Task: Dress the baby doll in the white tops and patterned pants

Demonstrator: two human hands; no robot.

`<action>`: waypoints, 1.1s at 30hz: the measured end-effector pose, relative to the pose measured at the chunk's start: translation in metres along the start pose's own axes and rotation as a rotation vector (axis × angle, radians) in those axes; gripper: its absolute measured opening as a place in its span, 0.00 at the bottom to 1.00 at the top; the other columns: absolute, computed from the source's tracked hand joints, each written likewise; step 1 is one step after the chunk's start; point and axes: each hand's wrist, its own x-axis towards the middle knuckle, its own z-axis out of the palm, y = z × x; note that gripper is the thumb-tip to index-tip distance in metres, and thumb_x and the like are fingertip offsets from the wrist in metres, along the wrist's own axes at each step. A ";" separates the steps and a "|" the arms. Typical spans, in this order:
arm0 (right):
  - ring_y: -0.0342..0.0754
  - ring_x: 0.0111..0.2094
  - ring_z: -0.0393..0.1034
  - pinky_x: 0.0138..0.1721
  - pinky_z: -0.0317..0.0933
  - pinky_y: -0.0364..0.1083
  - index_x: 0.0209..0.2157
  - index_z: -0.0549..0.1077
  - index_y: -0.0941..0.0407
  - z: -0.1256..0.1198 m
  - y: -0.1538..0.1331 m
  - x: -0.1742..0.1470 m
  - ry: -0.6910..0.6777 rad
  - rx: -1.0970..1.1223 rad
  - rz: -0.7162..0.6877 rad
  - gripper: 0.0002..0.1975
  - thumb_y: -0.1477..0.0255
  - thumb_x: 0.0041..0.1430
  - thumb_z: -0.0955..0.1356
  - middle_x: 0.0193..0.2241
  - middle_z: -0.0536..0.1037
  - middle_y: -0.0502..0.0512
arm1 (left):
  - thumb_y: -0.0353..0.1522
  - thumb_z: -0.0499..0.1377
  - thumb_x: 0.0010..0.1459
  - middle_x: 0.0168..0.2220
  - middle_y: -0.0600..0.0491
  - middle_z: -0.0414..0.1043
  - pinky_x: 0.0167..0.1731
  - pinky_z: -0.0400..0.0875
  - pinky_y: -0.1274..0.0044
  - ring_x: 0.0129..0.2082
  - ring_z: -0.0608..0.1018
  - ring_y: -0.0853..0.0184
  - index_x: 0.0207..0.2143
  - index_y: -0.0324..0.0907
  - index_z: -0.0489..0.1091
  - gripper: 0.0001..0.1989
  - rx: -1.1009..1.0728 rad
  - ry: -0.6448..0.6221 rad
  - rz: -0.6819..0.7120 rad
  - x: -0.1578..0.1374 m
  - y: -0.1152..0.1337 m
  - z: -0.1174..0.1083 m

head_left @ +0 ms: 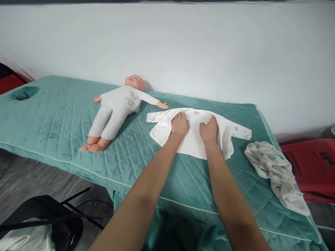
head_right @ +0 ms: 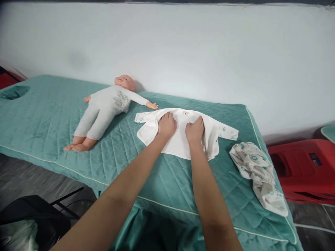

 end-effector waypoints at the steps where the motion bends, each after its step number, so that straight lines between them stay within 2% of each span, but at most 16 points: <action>1: 0.63 0.61 0.62 0.63 0.54 0.57 0.60 0.59 0.69 0.001 0.000 0.000 -0.002 -0.009 -0.017 0.29 0.74 0.58 0.62 0.58 0.67 0.76 | 0.29 0.48 0.65 0.52 0.41 0.72 0.52 0.70 0.70 0.54 0.74 0.58 0.50 0.36 0.67 0.14 0.004 0.000 0.016 0.000 0.000 0.000; 8: 0.60 0.64 0.59 0.66 0.50 0.56 0.56 0.66 0.69 0.010 0.005 -0.001 -0.028 -0.032 -0.188 0.24 0.76 0.58 0.62 0.59 0.68 0.74 | 0.28 0.48 0.65 0.57 0.41 0.73 0.60 0.65 0.71 0.60 0.72 0.59 0.50 0.34 0.72 0.17 -0.012 0.000 0.160 0.001 -0.003 0.006; 12: 0.58 0.65 0.57 0.67 0.49 0.56 0.58 0.66 0.69 0.015 0.004 -0.002 -0.095 -0.022 -0.275 0.25 0.76 0.59 0.62 0.62 0.66 0.74 | 0.28 0.50 0.65 0.58 0.43 0.74 0.66 0.59 0.72 0.62 0.71 0.61 0.51 0.34 0.73 0.18 -0.044 0.006 0.254 0.000 -0.003 0.007; 16: 0.58 0.66 0.56 0.67 0.48 0.56 0.59 0.66 0.69 0.019 0.001 -0.004 -0.154 -0.058 -0.325 0.26 0.76 0.60 0.62 0.64 0.64 0.74 | 0.29 0.48 0.66 0.60 0.42 0.72 0.67 0.58 0.71 0.63 0.71 0.62 0.52 0.34 0.73 0.19 -0.039 -0.038 0.297 0.000 -0.003 0.005; 22: 0.62 0.69 0.51 0.67 0.44 0.58 0.61 0.65 0.69 0.016 -0.006 -0.011 -0.207 -0.184 -0.276 0.26 0.73 0.64 0.61 0.67 0.60 0.75 | 0.30 0.48 0.66 0.64 0.44 0.67 0.68 0.57 0.67 0.67 0.66 0.61 0.56 0.36 0.70 0.20 -0.042 -0.086 0.263 0.000 -0.002 0.004; 28: 0.65 0.70 0.47 0.66 0.45 0.61 0.62 0.61 0.70 0.012 -0.010 -0.014 -0.213 -0.274 -0.194 0.27 0.68 0.66 0.61 0.67 0.55 0.81 | 0.33 0.48 0.66 0.66 0.46 0.64 0.67 0.58 0.60 0.69 0.63 0.60 0.57 0.40 0.69 0.21 -0.038 -0.100 0.218 -0.002 0.001 0.003; 33: 0.67 0.70 0.46 0.65 0.44 0.62 0.62 0.61 0.69 0.012 -0.009 -0.013 -0.189 -0.288 -0.178 0.29 0.65 0.67 0.61 0.67 0.55 0.82 | 0.33 0.46 0.67 0.68 0.50 0.62 0.63 0.65 0.59 0.69 0.63 0.61 0.59 0.44 0.67 0.21 -0.062 -0.100 0.150 -0.003 0.001 0.004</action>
